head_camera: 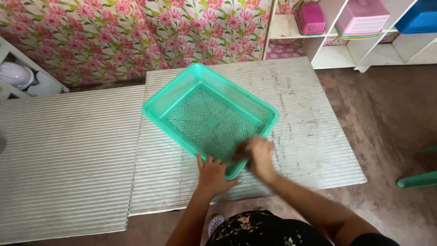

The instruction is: Wiping down a plastic storage basket using a brown cloth.

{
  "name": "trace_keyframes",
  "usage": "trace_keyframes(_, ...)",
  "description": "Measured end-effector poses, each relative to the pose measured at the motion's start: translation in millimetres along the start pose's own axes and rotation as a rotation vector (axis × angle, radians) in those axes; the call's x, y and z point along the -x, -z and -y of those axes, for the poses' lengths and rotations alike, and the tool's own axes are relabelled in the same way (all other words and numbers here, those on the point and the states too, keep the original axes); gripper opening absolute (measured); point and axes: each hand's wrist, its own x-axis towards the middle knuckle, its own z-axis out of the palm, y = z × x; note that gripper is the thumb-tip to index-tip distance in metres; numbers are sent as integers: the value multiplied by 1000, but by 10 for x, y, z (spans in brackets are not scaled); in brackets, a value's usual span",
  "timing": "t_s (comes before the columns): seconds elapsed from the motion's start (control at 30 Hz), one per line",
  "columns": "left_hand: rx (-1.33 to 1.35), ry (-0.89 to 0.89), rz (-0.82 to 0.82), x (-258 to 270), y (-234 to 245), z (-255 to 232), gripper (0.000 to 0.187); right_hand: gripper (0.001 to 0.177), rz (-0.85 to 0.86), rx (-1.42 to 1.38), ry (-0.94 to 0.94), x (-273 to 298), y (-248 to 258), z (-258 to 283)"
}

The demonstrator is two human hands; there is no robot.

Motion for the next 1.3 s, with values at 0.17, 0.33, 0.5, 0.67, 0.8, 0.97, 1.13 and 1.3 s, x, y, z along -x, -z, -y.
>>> trace_keyframes(0.17, -69, 46, 20, -6, -86, 16, 81, 44, -154, -296, 383, 356, -188, 120)
trace_keyframes(0.33, -37, 20, -5, -42, -179, 76, 72, 41, -159, -216, 546, -195, -113, -614)
trace_keyframes(0.5, 27, -37, -74, -76, -294, 159, 67, 28, -3, -275, 249, -735, -245, -1117)
trace_keyframes(0.67, -36, -135, -122, -59, -326, 474, 64, 40, -56, -54, 169, -701, 66, -1289)
trace_keyframes(0.8, -2, -172, -86, 76, -11, 1035, 54, 51, 41, -72, 75, -394, -168, -858)
trace_keyframes(0.97, -232, 107, -104, -118, -730, 1236, 24, 46, 66, -229, 57, -17, 218, 234)
trace_keyframes(1.13, -86, 23, -266, -169, -1083, 569, 31, 42, -77, -406, 268, 288, 511, 681)
trace_keyframes(1.3, 5, -74, -453, -5, -953, 486, 49, 26, 64, -524, 663, 114, 332, 10)
